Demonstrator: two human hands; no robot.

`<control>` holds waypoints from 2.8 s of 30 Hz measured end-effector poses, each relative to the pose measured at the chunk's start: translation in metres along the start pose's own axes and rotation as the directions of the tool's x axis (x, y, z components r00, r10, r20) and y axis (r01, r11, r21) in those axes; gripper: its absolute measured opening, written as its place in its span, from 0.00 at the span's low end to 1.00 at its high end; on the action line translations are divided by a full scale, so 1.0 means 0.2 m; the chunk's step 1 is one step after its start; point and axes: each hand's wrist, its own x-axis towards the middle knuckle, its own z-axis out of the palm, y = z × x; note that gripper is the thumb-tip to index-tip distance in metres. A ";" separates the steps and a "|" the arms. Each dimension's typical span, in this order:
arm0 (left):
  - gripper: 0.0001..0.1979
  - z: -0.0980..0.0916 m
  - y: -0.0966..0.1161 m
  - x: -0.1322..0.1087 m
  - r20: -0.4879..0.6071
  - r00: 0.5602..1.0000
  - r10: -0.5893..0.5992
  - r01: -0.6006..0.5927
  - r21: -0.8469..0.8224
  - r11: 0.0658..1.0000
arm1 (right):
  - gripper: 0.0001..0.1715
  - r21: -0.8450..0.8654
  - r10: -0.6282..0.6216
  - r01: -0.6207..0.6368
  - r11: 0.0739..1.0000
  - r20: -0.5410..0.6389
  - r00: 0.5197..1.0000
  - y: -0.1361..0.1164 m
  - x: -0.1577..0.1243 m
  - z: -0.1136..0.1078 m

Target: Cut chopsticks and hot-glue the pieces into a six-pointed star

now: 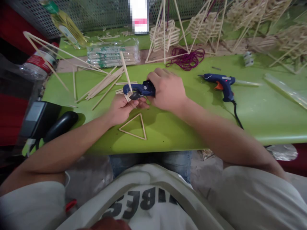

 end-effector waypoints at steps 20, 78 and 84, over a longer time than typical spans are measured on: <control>0.35 0.00 -0.01 -0.01 0.012 0.984 0.177 -0.176 0.203 0.963 | 0.22 -0.093 -0.019 0.018 0.996 -0.003 1.000 -0.07 -0.03 0.00; 0.35 0.05 0.10 0.02 -0.340 0.851 0.400 -0.217 0.466 0.858 | 0.13 -0.048 0.129 -0.126 0.991 0.066 0.989 -0.19 0.08 0.06; 0.33 0.05 0.11 0.06 -0.336 0.771 0.540 -0.281 0.581 0.764 | 0.13 -0.111 0.169 -0.161 0.981 0.064 0.984 -0.18 0.10 0.07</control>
